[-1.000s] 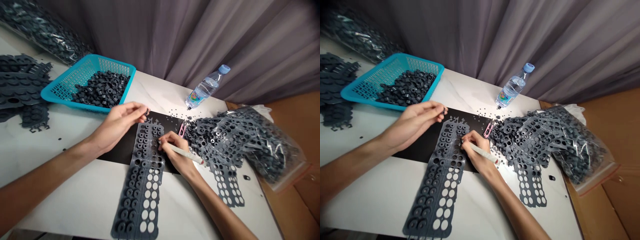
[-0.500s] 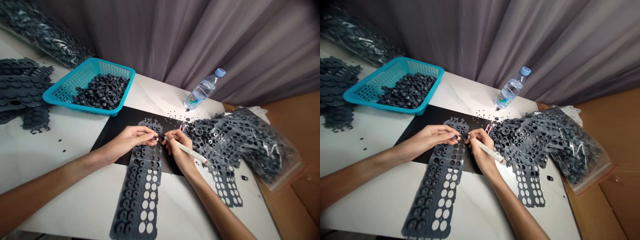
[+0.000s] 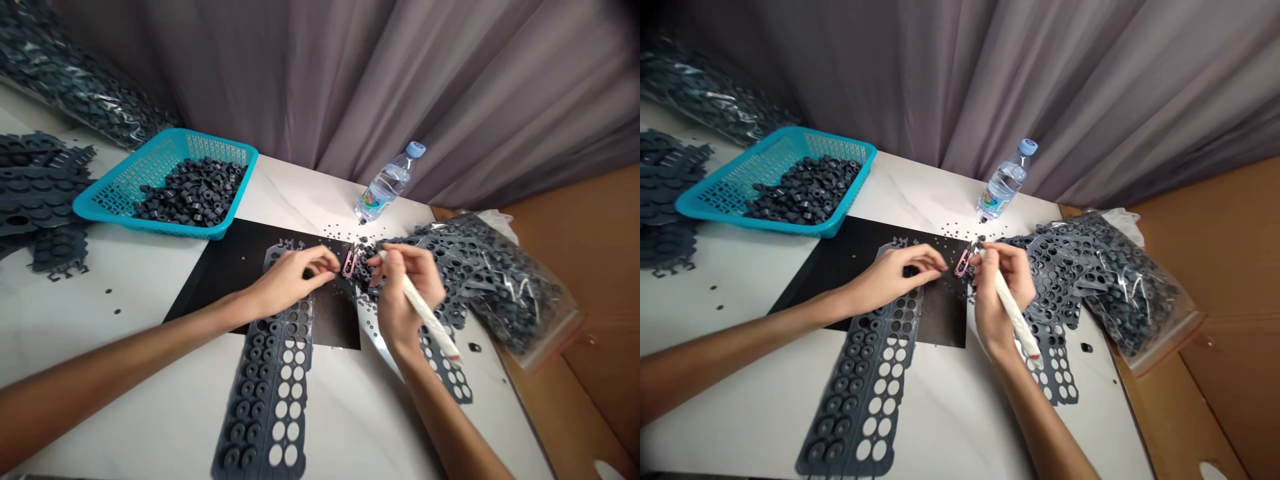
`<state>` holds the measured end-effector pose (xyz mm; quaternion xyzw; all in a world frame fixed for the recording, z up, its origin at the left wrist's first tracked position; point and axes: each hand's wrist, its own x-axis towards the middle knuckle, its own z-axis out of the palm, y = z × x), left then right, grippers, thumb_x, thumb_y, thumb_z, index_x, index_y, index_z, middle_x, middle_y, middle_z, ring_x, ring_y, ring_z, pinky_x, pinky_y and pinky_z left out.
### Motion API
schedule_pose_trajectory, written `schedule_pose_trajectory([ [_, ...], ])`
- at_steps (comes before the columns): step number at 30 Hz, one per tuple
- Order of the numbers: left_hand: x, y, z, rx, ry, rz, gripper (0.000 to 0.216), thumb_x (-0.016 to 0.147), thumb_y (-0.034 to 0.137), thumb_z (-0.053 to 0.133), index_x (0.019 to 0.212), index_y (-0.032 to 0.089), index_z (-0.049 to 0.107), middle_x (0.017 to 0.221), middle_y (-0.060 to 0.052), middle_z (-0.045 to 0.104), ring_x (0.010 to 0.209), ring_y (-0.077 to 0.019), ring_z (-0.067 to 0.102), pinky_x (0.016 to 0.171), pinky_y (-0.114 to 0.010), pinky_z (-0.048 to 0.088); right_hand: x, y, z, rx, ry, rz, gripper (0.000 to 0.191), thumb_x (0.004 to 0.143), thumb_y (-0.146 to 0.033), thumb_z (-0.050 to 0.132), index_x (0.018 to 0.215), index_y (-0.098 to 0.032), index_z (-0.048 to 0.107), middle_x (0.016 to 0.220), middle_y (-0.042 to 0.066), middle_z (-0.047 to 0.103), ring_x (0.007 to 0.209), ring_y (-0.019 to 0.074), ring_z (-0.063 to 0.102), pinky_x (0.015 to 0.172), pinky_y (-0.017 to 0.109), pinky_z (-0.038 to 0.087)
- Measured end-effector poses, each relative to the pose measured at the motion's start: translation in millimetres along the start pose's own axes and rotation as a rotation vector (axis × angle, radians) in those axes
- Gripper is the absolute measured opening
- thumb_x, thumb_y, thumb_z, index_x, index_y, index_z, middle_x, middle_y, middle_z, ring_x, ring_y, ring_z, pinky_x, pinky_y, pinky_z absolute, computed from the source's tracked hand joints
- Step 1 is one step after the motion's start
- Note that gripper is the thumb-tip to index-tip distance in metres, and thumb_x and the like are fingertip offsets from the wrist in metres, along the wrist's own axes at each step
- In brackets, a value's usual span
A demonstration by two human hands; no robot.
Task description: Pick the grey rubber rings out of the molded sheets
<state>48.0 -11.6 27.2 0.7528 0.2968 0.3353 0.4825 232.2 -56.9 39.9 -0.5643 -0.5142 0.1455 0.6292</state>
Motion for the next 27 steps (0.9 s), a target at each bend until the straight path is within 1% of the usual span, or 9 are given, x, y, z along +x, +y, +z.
schedule_pose_trajectory([
  [2, 19, 5, 8, -0.078, -0.12, 0.084, 0.022, 0.101, 0.017, 0.06, 0.122, 0.021, 0.066, 0.122, -0.006, 0.074, 0.11, -0.0186, 0.072, 0.102, -0.037, 0.057, 5, -5, -7, -0.009, 0.071, -0.059, 0.017, 0.103, -0.038, 0.063, 0.104, -0.021, 0.066, 0.081, 0.003, 0.071, 0.058, 0.0148, 0.06, 0.054, 0.028, 0.047],
  [4, 30, 6, 8, 0.0, -0.194, 0.172, 0.029, 0.102, 0.012, 0.056, 0.128, 0.023, 0.063, 0.128, -0.006, 0.072, 0.119, -0.0193, 0.069, 0.106, -0.038, 0.054, 7, -5, -11, -0.03, 0.061, -0.072, 0.018, 0.104, -0.038, 0.062, 0.105, -0.021, 0.066, 0.08, 0.003, 0.07, 0.058, 0.015, 0.06, 0.055, 0.028, 0.048],
  [5, 32, 4, 4, 0.08, -0.188, 0.196, 0.03, 0.102, 0.011, 0.055, 0.128, 0.023, 0.063, 0.129, -0.005, 0.071, 0.121, -0.0198, 0.068, 0.107, -0.039, 0.053, 6, -3, -12, -0.04, 0.025, -0.061, 0.019, 0.104, -0.039, 0.062, 0.105, -0.021, 0.066, 0.081, 0.003, 0.07, 0.059, 0.0152, 0.061, 0.056, 0.028, 0.048],
  [8, 28, -9, -20, 0.306, -0.037, 0.164, 0.022, 0.101, 0.014, 0.056, 0.119, 0.022, 0.066, 0.121, -0.005, 0.072, 0.11, -0.0202, 0.069, 0.1, -0.038, 0.053, -1, 8, -9, -0.043, -0.189, 0.041, 0.021, 0.103, -0.041, 0.061, 0.105, -0.021, 0.066, 0.083, 0.004, 0.072, 0.063, 0.016, 0.063, 0.055, 0.027, 0.048],
  [10, 19, -20, -38, 0.357, 0.027, 0.119, 0.013, 0.101, 0.019, 0.058, 0.111, 0.02, 0.068, 0.111, -0.004, 0.072, 0.099, -0.0188, 0.068, 0.092, -0.035, 0.053, -7, 17, -2, -0.02, -0.372, 0.143, 0.022, 0.103, -0.042, 0.062, 0.104, -0.021, 0.067, 0.081, 0.003, 0.072, 0.062, 0.0153, 0.063, 0.053, 0.025, 0.047],
  [12, 10, -28, -49, 0.361, 0.024, 0.098, 0.011, 0.101, 0.023, 0.06, 0.107, 0.019, 0.068, 0.106, -0.003, 0.071, 0.093, -0.0174, 0.067, 0.088, -0.032, 0.053, -12, 25, 6, 0.022, -0.523, 0.23, 0.023, 0.101, -0.043, 0.062, 0.101, -0.021, 0.066, 0.078, 0.002, 0.071, 0.057, 0.0139, 0.061, 0.051, 0.024, 0.048],
  [15, -2, -32, -52, 0.39, -0.033, 0.087, 0.014, 0.102, 0.029, 0.061, 0.109, 0.02, 0.069, 0.108, -0.004, 0.068, 0.097, -0.0182, 0.066, 0.09, -0.032, 0.053, -15, 33, 18, 0.099, -0.644, 0.296, 0.025, 0.1, -0.045, 0.063, 0.097, -0.02, 0.065, 0.077, 0.001, 0.071, 0.056, 0.0131, 0.059, 0.05, 0.023, 0.05],
  [19, -12, -34, -48, 0.452, -0.086, 0.083, 0.02, 0.103, 0.03, 0.059, 0.118, 0.022, 0.069, 0.116, -0.005, 0.064, 0.111, -0.0211, 0.064, 0.099, -0.037, 0.05, -13, 37, 25, 0.148, -0.686, 0.336, 0.024, 0.099, -0.043, 0.064, 0.095, -0.02, 0.064, 0.076, 0.002, 0.071, 0.058, 0.0126, 0.058, 0.049, 0.021, 0.049],
  [27, -13, -36, -48, 0.461, -0.091, 0.081, 0.018, 0.103, 0.028, 0.059, 0.118, 0.022, 0.067, 0.116, -0.004, 0.064, 0.111, -0.021, 0.063, 0.098, -0.035, 0.049, -15, 40, 24, 0.129, -0.688, 0.344, 0.02, 0.099, -0.04, 0.065, 0.095, -0.02, 0.064, 0.078, 0.001, 0.072, 0.06, 0.0124, 0.059, 0.049, 0.02, 0.047],
])
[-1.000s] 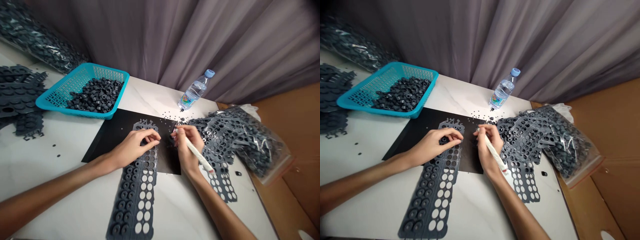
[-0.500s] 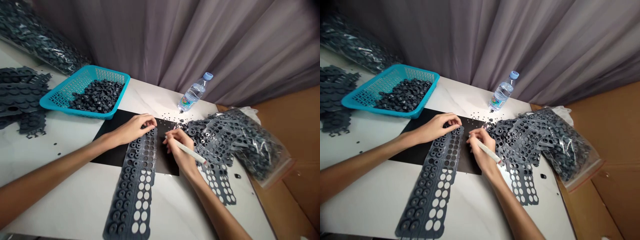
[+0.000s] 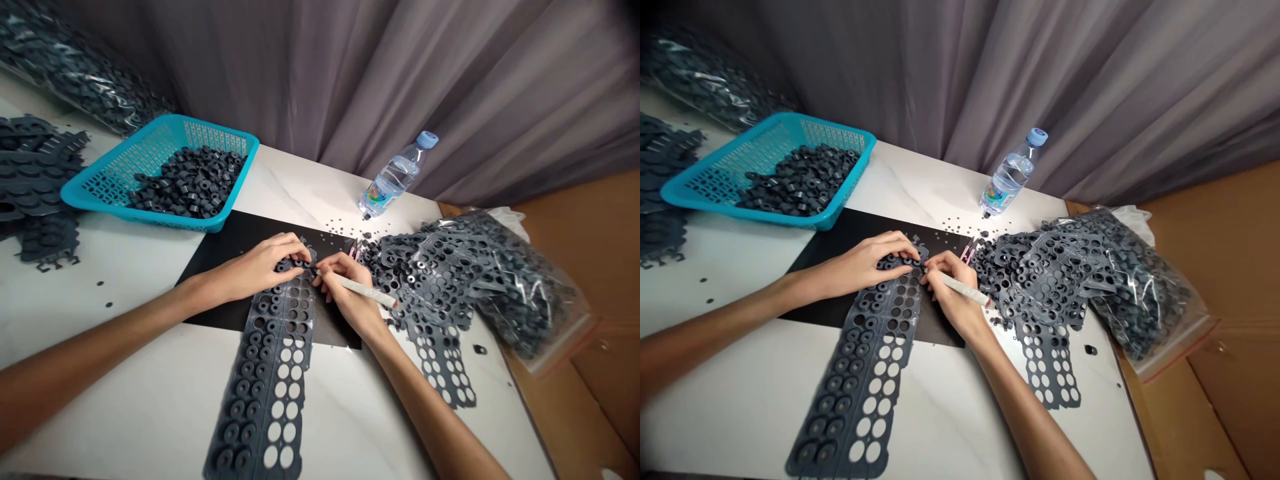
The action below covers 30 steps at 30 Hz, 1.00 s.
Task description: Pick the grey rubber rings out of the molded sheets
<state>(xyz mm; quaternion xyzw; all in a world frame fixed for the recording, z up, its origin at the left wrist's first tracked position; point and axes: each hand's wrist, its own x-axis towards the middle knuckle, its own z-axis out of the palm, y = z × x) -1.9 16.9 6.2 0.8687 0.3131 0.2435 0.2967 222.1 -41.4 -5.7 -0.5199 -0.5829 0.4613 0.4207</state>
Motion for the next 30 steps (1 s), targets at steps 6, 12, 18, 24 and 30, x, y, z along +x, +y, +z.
schedule_pose_trajectory([
  [6, 0, 3, 1, 0.026, 0.005, 0.01, 0.015, 0.104, 0.025, 0.059, 0.116, 0.022, 0.066, 0.114, -0.003, 0.065, 0.111, -0.02, 0.063, 0.098, -0.034, 0.048, -1, 2, 0, -0.035, -0.007, -0.002, 0.016, 0.098, -0.036, 0.064, 0.094, -0.02, 0.064, 0.078, 0.001, 0.071, 0.058, 0.0125, 0.058, 0.049, 0.021, 0.045],
  [12, 0, 12, 4, 0.248, 0.026, 0.061, 0.018, 0.109, 0.025, 0.053, 0.118, 0.02, 0.067, 0.117, -0.005, 0.065, 0.11, -0.022, 0.062, 0.098, -0.036, 0.049, -1, 1, 1, -0.09, 0.007, -0.031, 0.014, 0.097, -0.035, 0.062, 0.093, -0.021, 0.064, 0.078, 0.001, 0.071, 0.062, 0.0141, 0.059, 0.053, 0.023, 0.045],
  [18, 2, 13, 18, 0.37, 0.101, 0.154, 0.021, 0.108, 0.017, 0.048, 0.108, 0.017, 0.069, 0.114, -0.008, 0.067, 0.107, -0.0241, 0.061, 0.098, -0.04, 0.05, -2, -5, 3, -0.211, -0.002, -0.095, 0.013, 0.096, -0.031, 0.061, 0.088, -0.021, 0.061, 0.076, -0.001, 0.066, 0.065, 0.0145, 0.059, 0.061, 0.025, 0.043],
  [24, 17, 40, -22, -0.444, 0.557, -0.13, 0.016, 0.104, 0.031, 0.064, 0.103, 0.016, 0.068, 0.104, -0.007, 0.071, 0.092, -0.0181, 0.069, 0.088, -0.034, 0.057, -5, -5, 5, -0.257, 0.042, -0.093, 0.011, 0.095, -0.03, 0.061, 0.09, -0.021, 0.062, 0.074, -0.002, 0.066, 0.065, 0.0145, 0.059, 0.06, 0.025, 0.042],
  [30, -2, 45, -25, -0.973, 0.201, -0.403, 0.02, 0.097, 0.029, 0.073, 0.112, 0.016, 0.074, 0.118, -0.011, 0.076, 0.115, -0.0239, 0.072, 0.108, -0.039, 0.054, -3, 2, 2, -0.013, 0.073, -0.041, 0.019, 0.1, -0.039, 0.062, 0.097, -0.021, 0.064, 0.075, 0.001, 0.07, 0.059, 0.014, 0.059, 0.051, 0.024, 0.046],
])
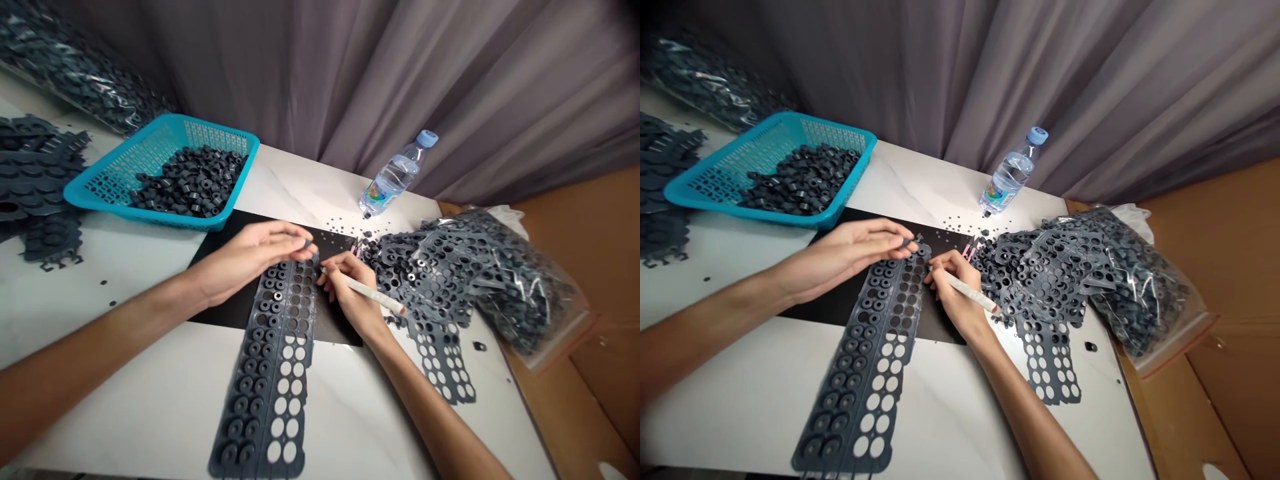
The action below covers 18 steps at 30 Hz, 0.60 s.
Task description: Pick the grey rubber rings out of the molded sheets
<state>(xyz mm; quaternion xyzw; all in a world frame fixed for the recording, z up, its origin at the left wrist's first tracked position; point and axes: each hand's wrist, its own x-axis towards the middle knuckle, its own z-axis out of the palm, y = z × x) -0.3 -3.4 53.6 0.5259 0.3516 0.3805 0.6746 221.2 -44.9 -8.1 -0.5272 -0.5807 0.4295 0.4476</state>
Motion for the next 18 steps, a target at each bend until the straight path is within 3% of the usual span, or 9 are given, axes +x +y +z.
schedule_pose_trajectory([
  [6, -6, -32, 0, -0.045, -0.069, -0.145, 0.03, 0.098, 0.034, 0.072, 0.122, 0.016, 0.072, 0.119, -0.013, 0.078, 0.121, -0.0263, 0.072, 0.117, -0.04, 0.05, -5, -9, -2, -0.04, 0.126, -0.096, 0.022, 0.105, -0.042, 0.058, 0.101, -0.021, 0.065, 0.074, 0.0, 0.068, 0.057, 0.0139, 0.058, 0.05, 0.025, 0.047],
  [10, -4, -37, 2, -0.064, -0.063, -0.168, 0.031, 0.099, 0.035, 0.072, 0.124, 0.016, 0.069, 0.116, -0.012, 0.079, 0.118, -0.0251, 0.074, 0.116, -0.04, 0.051, -9, -15, -2, -0.222, 0.136, -0.213, 0.022, 0.108, -0.038, 0.055, 0.109, -0.023, 0.071, 0.083, 0.002, 0.07, 0.07, 0.0168, 0.064, 0.066, 0.03, 0.052],
  [14, -2, -41, 8, 0.019, -0.036, -0.123, 0.029, 0.097, 0.034, 0.073, 0.117, 0.015, 0.068, 0.109, -0.01, 0.08, 0.105, -0.0234, 0.078, 0.104, -0.038, 0.058, -11, -17, 1, -0.417, 0.007, -0.401, 0.017, 0.107, -0.032, 0.059, 0.115, -0.025, 0.072, 0.1, 0.005, 0.073, 0.09, 0.0209, 0.068, 0.084, 0.035, 0.054],
  [18, -2, -42, 12, 0.186, -0.019, -0.029, 0.027, 0.1, 0.042, 0.068, 0.111, 0.017, 0.067, 0.1, -0.007, 0.078, 0.097, -0.0239, 0.078, 0.083, -0.033, 0.064, -9, -21, -6, -0.472, 0.006, -0.429, 0.013, 0.106, -0.031, 0.06, 0.109, -0.024, 0.071, 0.099, 0.004, 0.073, 0.087, 0.02, 0.068, 0.081, 0.033, 0.053],
])
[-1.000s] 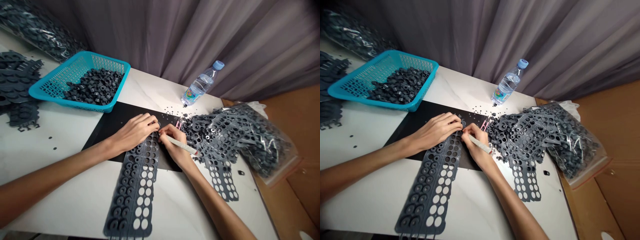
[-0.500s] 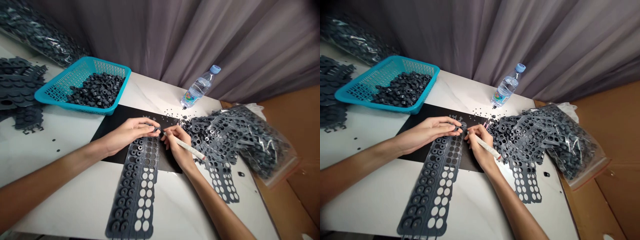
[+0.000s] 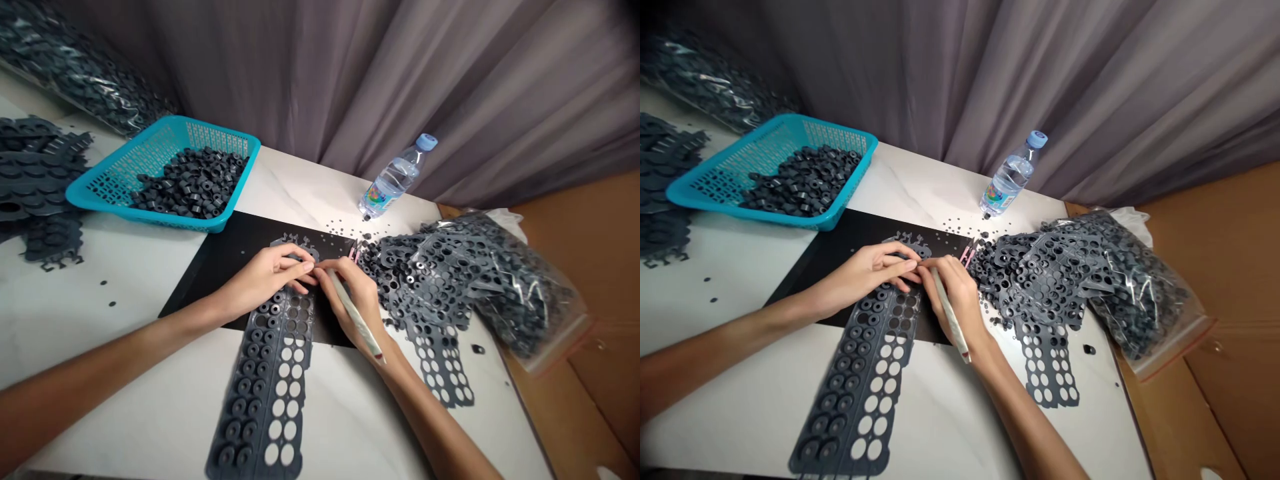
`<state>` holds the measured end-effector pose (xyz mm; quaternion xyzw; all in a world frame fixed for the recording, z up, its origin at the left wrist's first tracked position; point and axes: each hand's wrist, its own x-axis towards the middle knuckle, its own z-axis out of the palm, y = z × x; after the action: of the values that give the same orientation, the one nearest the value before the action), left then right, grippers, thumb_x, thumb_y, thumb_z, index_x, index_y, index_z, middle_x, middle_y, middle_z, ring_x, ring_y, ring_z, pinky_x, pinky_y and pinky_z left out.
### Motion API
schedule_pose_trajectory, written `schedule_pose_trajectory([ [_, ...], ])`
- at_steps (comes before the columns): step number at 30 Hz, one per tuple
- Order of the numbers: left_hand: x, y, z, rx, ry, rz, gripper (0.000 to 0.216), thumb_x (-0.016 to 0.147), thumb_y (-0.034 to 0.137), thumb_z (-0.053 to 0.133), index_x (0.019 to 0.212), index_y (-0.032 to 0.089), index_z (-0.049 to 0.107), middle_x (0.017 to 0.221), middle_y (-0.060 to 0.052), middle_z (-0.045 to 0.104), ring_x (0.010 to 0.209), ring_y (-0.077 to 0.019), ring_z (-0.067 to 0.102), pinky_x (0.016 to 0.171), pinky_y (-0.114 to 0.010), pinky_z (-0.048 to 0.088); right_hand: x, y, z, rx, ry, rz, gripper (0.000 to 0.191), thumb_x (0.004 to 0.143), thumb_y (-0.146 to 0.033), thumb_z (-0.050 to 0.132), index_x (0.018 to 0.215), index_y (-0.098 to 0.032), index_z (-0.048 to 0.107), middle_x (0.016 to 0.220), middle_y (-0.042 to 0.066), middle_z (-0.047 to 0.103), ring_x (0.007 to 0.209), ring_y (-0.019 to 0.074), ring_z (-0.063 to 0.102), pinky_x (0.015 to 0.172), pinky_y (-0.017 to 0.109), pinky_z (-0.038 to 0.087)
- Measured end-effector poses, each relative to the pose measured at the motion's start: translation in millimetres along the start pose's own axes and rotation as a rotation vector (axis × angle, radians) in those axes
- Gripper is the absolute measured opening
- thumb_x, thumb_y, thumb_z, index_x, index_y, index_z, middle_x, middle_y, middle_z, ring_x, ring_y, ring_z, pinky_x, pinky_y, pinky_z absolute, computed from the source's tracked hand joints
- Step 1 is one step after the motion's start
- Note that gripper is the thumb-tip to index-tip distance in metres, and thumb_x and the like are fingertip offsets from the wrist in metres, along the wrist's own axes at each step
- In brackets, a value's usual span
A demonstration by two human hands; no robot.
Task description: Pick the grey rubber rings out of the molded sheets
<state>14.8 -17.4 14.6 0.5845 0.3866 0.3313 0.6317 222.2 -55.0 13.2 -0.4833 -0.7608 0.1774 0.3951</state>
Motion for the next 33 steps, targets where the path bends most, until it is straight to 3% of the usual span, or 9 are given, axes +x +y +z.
schedule_pose_trajectory([
  [2, -1, 0, -3, 0.216, 0.071, 0.121, 0.025, 0.103, 0.044, 0.062, 0.111, 0.02, 0.067, 0.102, -0.005, 0.077, 0.097, -0.0224, 0.076, 0.081, -0.033, 0.063, 3, 6, -16, -0.078, 0.061, 0.037, 0.014, 0.105, -0.033, 0.06, 0.103, -0.023, 0.07, 0.095, 0.004, 0.073, 0.082, 0.0194, 0.067, 0.077, 0.032, 0.052],
  [6, 1, -1, -14, 0.739, 0.147, 0.401, 0.019, 0.107, 0.035, 0.055, 0.113, 0.022, 0.068, 0.113, -0.005, 0.07, 0.107, -0.0215, 0.066, 0.101, -0.04, 0.054, 8, 26, -63, -0.471, 0.174, 0.117, 0.022, 0.104, -0.038, 0.057, 0.096, -0.021, 0.069, 0.09, 0.007, 0.073, 0.077, 0.0234, 0.065, 0.073, 0.035, 0.048],
  [9, 4, -5, -20, 0.885, 0.069, 0.424, 0.019, 0.108, 0.03, 0.053, 0.116, 0.021, 0.067, 0.115, -0.006, 0.065, 0.113, -0.0238, 0.06, 0.104, -0.044, 0.05, 7, 36, -84, -0.698, 0.131, 0.128, 0.029, 0.105, -0.035, 0.049, 0.095, -0.019, 0.071, 0.085, 0.011, 0.069, 0.076, 0.0265, 0.063, 0.071, 0.038, 0.044],
  [11, 5, -8, -22, 0.896, 0.046, 0.41, 0.019, 0.108, 0.027, 0.051, 0.117, 0.021, 0.067, 0.115, -0.006, 0.064, 0.114, -0.024, 0.057, 0.104, -0.043, 0.049, 7, 35, -82, -0.742, 0.177, 0.122, 0.032, 0.105, -0.034, 0.047, 0.096, -0.019, 0.073, 0.084, 0.011, 0.067, 0.077, 0.027, 0.062, 0.071, 0.038, 0.044],
  [14, 5, -8, -23, 0.876, 0.026, 0.379, 0.019, 0.107, 0.026, 0.051, 0.119, 0.022, 0.066, 0.118, -0.006, 0.063, 0.116, -0.0239, 0.056, 0.103, -0.041, 0.048, 6, 25, -55, -0.554, 0.223, 0.092, 0.03, 0.106, -0.033, 0.048, 0.108, -0.019, 0.074, 0.093, 0.011, 0.07, 0.084, 0.0268, 0.065, 0.077, 0.038, 0.048],
  [18, 5, -5, -23, 0.885, 0.006, 0.366, 0.022, 0.106, 0.024, 0.052, 0.124, 0.023, 0.066, 0.121, -0.005, 0.064, 0.119, -0.0248, 0.054, 0.106, -0.042, 0.045, 8, 10, -7, -0.01, 0.021, 0.209, 0.019, 0.103, -0.033, 0.058, 0.114, -0.023, 0.069, 0.084, 0.002, 0.071, 0.069, 0.019, 0.064, 0.068, 0.032, 0.05],
  [21, 6, -3, -24, 0.884, -0.01, 0.377, 0.021, 0.105, 0.021, 0.052, 0.119, 0.023, 0.068, 0.118, -0.005, 0.065, 0.117, -0.0249, 0.055, 0.104, -0.04, 0.046, 9, 5, 13, 0.253, -0.053, 0.294, 0.013, 0.098, -0.035, 0.066, 0.102, -0.023, 0.064, 0.083, 0.001, 0.071, 0.069, 0.0167, 0.064, 0.063, 0.028, 0.049],
  [26, 8, -6, -24, 0.856, -0.002, 0.384, 0.019, 0.102, 0.015, 0.054, 0.114, 0.021, 0.067, 0.116, -0.004, 0.067, 0.114, -0.0235, 0.056, 0.1, -0.038, 0.046, 6, 9, 18, 0.46, -0.12, 0.428, 0.018, 0.098, -0.039, 0.064, 0.093, -0.022, 0.061, 0.08, 0.001, 0.071, 0.056, 0.0126, 0.057, 0.049, 0.024, 0.044],
  [33, 9, -10, -23, 0.853, 0.015, 0.423, 0.017, 0.103, 0.017, 0.053, 0.113, 0.02, 0.067, 0.114, -0.004, 0.068, 0.11, -0.0243, 0.055, 0.097, -0.039, 0.046, 6, 13, 20, 0.455, -0.131, 0.433, 0.008, 0.093, -0.028, 0.064, 0.096, -0.021, 0.066, 0.087, 0.002, 0.071, 0.062, 0.0131, 0.058, 0.051, 0.022, 0.045],
])
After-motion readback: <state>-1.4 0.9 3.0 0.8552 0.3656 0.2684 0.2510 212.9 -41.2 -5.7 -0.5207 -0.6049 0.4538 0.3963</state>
